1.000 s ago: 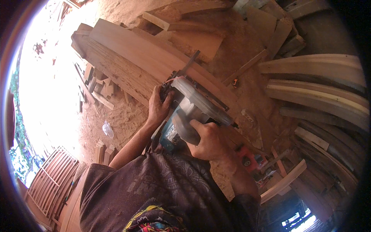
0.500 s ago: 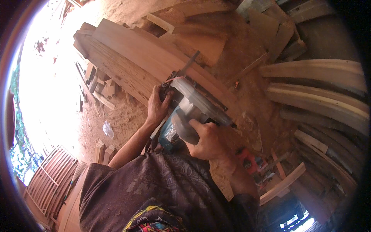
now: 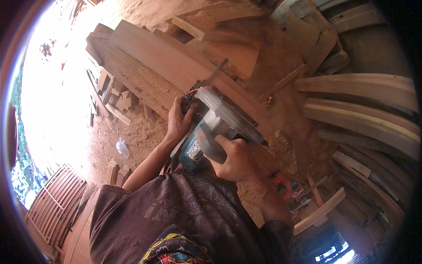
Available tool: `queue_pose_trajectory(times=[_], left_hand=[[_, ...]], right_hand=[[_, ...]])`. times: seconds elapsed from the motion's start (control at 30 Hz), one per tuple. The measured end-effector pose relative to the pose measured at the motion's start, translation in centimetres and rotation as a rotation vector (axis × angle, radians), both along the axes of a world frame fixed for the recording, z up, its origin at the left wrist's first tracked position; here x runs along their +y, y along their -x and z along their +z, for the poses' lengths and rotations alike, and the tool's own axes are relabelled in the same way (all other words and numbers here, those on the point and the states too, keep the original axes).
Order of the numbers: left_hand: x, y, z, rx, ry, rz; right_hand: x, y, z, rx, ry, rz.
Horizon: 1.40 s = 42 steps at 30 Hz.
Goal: The person uses a circular saw to cut a wooden plank on a workbench, then switches to an electric sander to smooth the cut edges. The person handles the plank and tools directly, moving the plank to align cuts and sanding multiple edges.
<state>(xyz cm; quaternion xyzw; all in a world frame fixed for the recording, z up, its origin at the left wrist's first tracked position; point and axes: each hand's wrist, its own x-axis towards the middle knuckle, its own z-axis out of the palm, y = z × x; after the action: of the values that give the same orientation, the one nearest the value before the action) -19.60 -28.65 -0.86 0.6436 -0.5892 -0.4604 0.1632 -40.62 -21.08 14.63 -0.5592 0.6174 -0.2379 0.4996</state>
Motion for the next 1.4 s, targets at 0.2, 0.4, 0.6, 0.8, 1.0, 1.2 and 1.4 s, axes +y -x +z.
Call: queue_pose_trajectory(times=[0.2, 0.4, 0.6, 0.8, 1.0, 1.2, 1.4], left_hand=[[-0.8, -1.0, -1.0, -0.007, 0.006, -0.009], [-1.6, -1.4, -0.6, 0.002, 0.001, -0.013], [-2.2, -1.9, -0.4, 0.024, -0.021, 0.01], [-2.9, -2.6, -1.1, 0.026, -0.018, 0.01], [-3.5, -3.3, -1.9, 0.01, -0.003, -0.009], [-4.3, -4.1, -2.3, 0.008, 0.012, -0.014], [-4.8, -4.3, -2.2, 0.014, 0.021, -0.014]], right_hand=[[-0.6, -0.9, -1.3, -0.019, 0.023, -0.003], [-1.2, -1.4, -1.7, -0.035, 0.023, -0.001], [-1.7, -1.9, -1.6, -0.022, 0.024, -0.003], [-2.2, -2.6, -2.3, -0.035, 0.043, 0.0], [-2.9, -3.2, -2.5, -0.009, 0.018, 0.002], [-3.8, -4.0, -2.7, 0.013, 0.03, -0.008], [-4.4, -4.4, -2.4, 0.009, 0.021, -0.038]])
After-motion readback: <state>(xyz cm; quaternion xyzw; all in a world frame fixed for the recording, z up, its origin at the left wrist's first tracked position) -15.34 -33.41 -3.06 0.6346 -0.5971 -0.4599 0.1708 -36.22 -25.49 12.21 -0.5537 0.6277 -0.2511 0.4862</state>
